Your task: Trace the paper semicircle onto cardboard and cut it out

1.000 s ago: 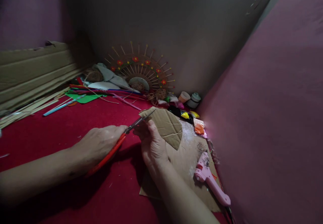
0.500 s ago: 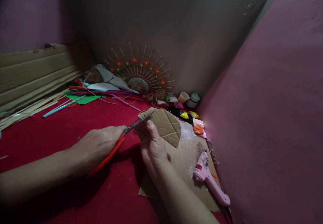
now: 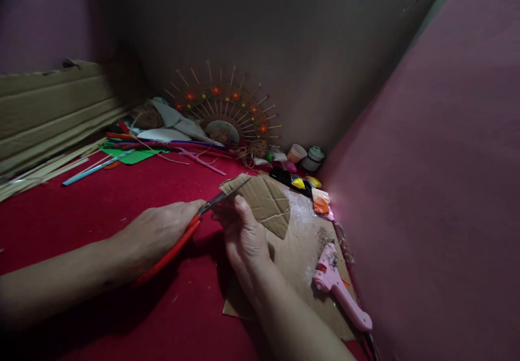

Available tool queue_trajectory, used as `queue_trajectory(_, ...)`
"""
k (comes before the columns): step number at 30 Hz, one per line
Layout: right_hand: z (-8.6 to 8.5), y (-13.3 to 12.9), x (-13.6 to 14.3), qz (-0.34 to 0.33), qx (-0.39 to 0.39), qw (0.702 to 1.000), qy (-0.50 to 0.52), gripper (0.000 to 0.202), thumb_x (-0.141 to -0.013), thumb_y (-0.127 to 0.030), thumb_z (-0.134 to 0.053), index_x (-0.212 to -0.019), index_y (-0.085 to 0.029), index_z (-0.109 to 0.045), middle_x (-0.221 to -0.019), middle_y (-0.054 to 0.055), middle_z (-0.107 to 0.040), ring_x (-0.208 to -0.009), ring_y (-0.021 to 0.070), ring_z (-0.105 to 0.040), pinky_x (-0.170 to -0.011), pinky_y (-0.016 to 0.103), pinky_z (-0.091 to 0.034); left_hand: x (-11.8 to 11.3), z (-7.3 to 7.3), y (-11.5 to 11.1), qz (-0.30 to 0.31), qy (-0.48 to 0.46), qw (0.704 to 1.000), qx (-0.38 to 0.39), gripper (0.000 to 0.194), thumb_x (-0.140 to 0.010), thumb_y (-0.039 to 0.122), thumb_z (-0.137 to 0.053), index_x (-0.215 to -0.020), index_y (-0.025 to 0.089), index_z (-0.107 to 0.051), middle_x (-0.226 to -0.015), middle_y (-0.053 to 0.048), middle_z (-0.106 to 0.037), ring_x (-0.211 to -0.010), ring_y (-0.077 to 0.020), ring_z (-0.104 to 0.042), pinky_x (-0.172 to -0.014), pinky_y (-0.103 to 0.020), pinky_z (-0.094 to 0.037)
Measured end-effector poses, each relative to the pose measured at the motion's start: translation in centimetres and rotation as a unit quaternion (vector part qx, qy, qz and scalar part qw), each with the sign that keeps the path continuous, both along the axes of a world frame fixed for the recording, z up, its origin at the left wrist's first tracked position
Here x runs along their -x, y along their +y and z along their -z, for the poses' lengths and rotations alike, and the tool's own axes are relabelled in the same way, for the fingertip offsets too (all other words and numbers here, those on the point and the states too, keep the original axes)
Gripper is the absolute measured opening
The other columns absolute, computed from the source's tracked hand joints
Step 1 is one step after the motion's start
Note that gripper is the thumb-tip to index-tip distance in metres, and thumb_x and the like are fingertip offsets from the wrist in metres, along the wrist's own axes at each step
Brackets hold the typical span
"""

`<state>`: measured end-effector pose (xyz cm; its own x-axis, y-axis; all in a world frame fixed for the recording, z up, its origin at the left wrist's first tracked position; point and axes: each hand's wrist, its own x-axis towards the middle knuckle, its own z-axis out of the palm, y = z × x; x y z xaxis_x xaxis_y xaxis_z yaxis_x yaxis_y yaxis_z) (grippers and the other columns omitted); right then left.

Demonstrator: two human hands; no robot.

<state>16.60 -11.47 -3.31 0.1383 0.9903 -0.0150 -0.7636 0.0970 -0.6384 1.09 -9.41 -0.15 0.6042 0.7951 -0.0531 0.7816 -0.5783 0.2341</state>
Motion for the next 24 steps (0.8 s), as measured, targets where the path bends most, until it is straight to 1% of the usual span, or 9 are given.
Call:
queue_trajectory(5,0.1,0.1,0.2,0.007,0.006,1.000,0.008,0.023,-0.058,-0.028,-0.091,-0.076,-0.022,-0.078,-0.076,-0.002,-0.079,-0.067,0.0127,-0.071,-0.071,0.023,-0.057,0.3,0.2,0.1,0.025,0.030,0.999,-0.014,0.021,-0.092,0.017,-0.040,-0.106,0.011,-0.055,-0.098,-0.015,-0.066,-0.095,-0.0368,-0.068,-0.080,-0.051,-0.055)
queue_trajectory(7,0.1,0.1,0.2,0.005,0.012,1.000,0.006,0.025,-0.056,-0.029,-0.091,-0.077,-0.021,-0.078,-0.076,-0.002,-0.079,-0.067,0.0129,-0.071,-0.068,0.023,-0.057,0.5,0.3,0.1,0.032,0.037,0.998,-0.025,0.020,-0.091,0.018,-0.040,-0.104,0.012,-0.055,-0.096,-0.015,-0.067,-0.092,-0.0369,-0.069,-0.077,-0.051,-0.056)
queue_trajectory(11,0.1,0.1,0.2,0.005,0.019,1.000,0.000,0.025,-0.055,-0.029,-0.091,-0.075,-0.021,-0.078,-0.075,-0.002,-0.079,-0.065,0.0117,-0.071,-0.061,0.020,-0.054,0.7,0.3,0.1,0.029,0.060,0.997,-0.041,0.019,-0.091,0.018,-0.039,-0.102,0.014,-0.054,-0.091,-0.014,-0.067,-0.087,-0.0363,-0.070,-0.072,-0.050,-0.056)
queue_trajectory(16,-0.2,-0.1,-0.2,-0.002,0.009,1.000,-0.015,0.024,-0.056,-0.029,-0.090,-0.073,-0.018,-0.078,-0.072,0.000,-0.078,-0.066,0.0128,-0.070,-0.061,0.021,-0.054,0.7,0.2,0.0,0.025,0.074,0.996,-0.038,0.016,-0.090,0.016,-0.039,-0.099,0.016,-0.052,-0.087,-0.012,-0.069,-0.082,-0.0350,-0.072,-0.070,-0.047,-0.055)
queue_trajectory(19,-0.5,-0.1,-0.4,-0.011,-0.002,1.000,-0.020,0.024,-0.056,-0.029,-0.090,-0.073,-0.018,-0.078,-0.073,0.001,-0.079,-0.068,0.0143,-0.071,-0.061,0.022,-0.054,0.6,0.3,0.0,0.029,0.078,0.996,-0.043,0.015,-0.089,0.017,-0.039,-0.100,0.016,-0.051,-0.082,-0.012,-0.069,-0.078,-0.0359,-0.072,-0.066,-0.046,-0.054)
queue_trajectory(22,-0.6,0.1,-0.6,0.005,-0.008,1.000,0.002,0.026,-0.058,-0.032,-0.091,-0.076,-0.020,-0.077,-0.074,0.000,-0.078,-0.066,0.0135,-0.070,-0.062,0.023,-0.053,0.7,0.7,-0.1,0.031,0.064,0.996,-0.046,0.017,-0.089,0.017,-0.038,-0.098,0.016,-0.051,-0.079,-0.011,-0.068,-0.074,-0.0347,-0.071,-0.063,-0.045,-0.054)
queue_trajectory(24,-0.7,0.2,-0.7,0.027,-0.015,0.999,0.012,0.023,-0.060,-0.031,-0.090,-0.077,-0.022,-0.077,-0.072,-0.002,-0.077,-0.063,0.0126,-0.067,-0.060,0.023,-0.052,0.7,1.0,-0.1,0.040,0.014,0.998,-0.055,0.018,-0.089,0.020,-0.038,-0.098,0.016,-0.053,-0.082,-0.011,-0.068,-0.075,-0.0325,-0.070,-0.065,-0.044,-0.054)
